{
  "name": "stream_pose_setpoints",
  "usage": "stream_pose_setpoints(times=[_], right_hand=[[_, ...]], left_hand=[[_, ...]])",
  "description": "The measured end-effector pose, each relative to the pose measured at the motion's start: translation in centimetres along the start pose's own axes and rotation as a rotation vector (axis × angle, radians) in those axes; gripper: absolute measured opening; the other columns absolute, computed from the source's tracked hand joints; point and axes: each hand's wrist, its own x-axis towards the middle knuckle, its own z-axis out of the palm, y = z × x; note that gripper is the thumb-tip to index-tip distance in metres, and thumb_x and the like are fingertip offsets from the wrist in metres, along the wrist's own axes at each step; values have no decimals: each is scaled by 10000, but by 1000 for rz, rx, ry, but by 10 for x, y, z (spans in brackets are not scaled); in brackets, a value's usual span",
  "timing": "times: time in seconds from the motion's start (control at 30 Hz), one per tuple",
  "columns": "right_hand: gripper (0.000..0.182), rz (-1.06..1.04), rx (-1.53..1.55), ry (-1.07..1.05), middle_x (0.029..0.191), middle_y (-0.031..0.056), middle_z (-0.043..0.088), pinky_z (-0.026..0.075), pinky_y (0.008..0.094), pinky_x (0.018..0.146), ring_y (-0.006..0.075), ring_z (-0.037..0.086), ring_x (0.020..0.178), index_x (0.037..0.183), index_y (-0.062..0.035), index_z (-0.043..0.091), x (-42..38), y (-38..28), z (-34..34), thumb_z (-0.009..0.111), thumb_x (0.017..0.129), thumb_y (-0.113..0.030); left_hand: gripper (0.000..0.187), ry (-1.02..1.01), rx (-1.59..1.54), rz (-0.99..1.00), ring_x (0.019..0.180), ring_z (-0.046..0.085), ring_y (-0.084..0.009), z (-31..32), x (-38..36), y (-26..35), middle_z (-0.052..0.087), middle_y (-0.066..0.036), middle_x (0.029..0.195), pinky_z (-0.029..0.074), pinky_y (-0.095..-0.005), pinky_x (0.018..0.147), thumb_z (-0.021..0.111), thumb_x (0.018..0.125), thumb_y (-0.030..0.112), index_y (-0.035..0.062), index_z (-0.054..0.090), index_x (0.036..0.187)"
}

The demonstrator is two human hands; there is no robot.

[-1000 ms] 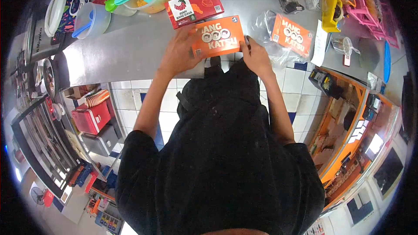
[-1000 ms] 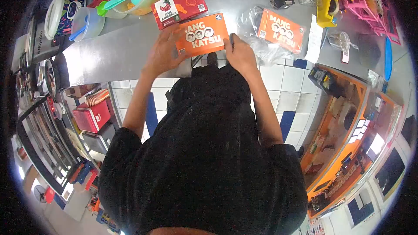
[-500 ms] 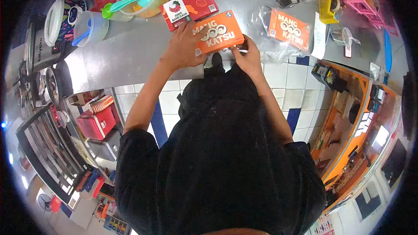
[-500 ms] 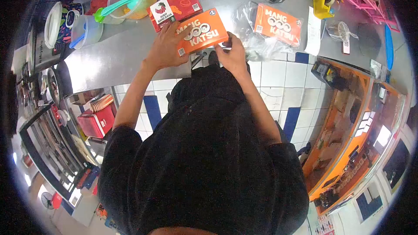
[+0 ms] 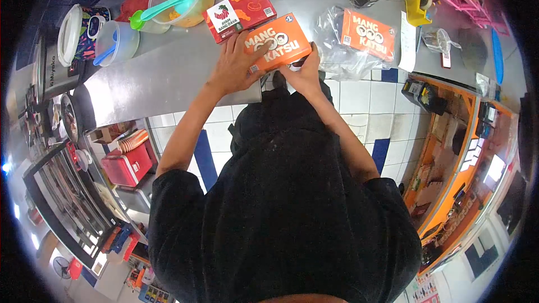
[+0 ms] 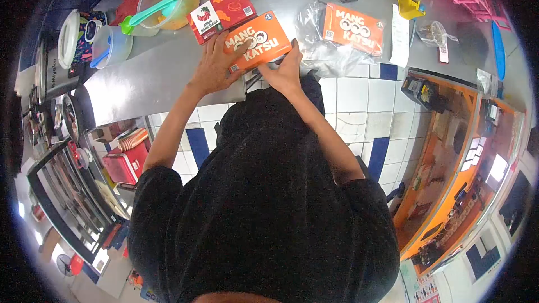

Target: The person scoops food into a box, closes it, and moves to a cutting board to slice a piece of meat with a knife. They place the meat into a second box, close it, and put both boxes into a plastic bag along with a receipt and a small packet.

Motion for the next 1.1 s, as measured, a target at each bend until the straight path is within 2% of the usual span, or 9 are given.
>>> stream_pose_setpoints(times=[0.17,0.3,0.5,0.6,0.83,0.93,0.97,1.0,1.1], right_hand=[[807,32,-124,112,1247,290,433,527,359,860,325,567,1012,1379,104,393,7,1,-1,768,742,-220],[385,-105,-105,221,1103,225,587,545,318,764,289,627,905,1191,23,604,17,2,-24,660,834,-111],[323,-104,19,45,1128,217,683,560,372,762,285,698,931,1177,14,638,18,-14,-43,613,862,-51],[367,-646,-244,86,1181,217,665,576,378,769,322,697,971,1233,-6,625,14,-9,-53,611,867,-29],[407,-855,-646,-38,1141,145,691,596,362,761,292,706,927,1233,-54,645,30,-2,-72,687,829,-67],[343,-867,-517,0,994,132,716,583,376,723,283,708,867,1164,-64,673,34,-32,-94,710,824,-95],[263,-732,-454,68,874,138,712,562,394,694,295,703,830,1090,-54,686,51,-23,-107,720,840,-128],[219,-408,-554,206,886,153,708,549,403,691,312,698,803,1064,-44,678,63,-53,-124,686,877,-158],[295,-483,-474,489,1027,181,700,573,386,631,295,702,840,1124,8,659,178,-21,-187,623,929,-212]], left_hand=[[692,-34,0,-7,1340,321,-501,3,-3,-3,294,-296,1477,282,-593,1121,676,860,444,357,425,1499],[689,5,-6,2,1340,323,-494,9,-2,-7,295,-295,1477,274,-591,1124,674,858,434,361,429,1498],[672,14,20,10,1347,328,-479,10,-7,-6,316,-301,1466,259,-578,1122,652,864,427,341,440,1495],[669,25,32,29,1347,332,-474,3,-3,-5,333,-303,1460,264,-580,1114,648,864,437,325,446,1492],[702,114,12,43,1348,338,-466,16,14,12,317,-311,1486,286,-595,1097,644,861,510,312,431,1500],[663,78,81,40,1357,329,-470,17,17,13,278,-293,1527,278,-603,1103,590,911,497,322,393,1520],[655,79,75,34,1360,327,-471,19,16,13,271,-287,1535,278,-605,1104,583,918,490,324,390,1521],[646,80,71,26,1363,324,-472,21,16,13,263,-280,1543,277,-606,1104,577,925,482,327,387,1523],[623,62,88,1,1372,315,-475,24,16,15,238,-272,1563,268,-614,1109,559,936,473,340,389,1520]])
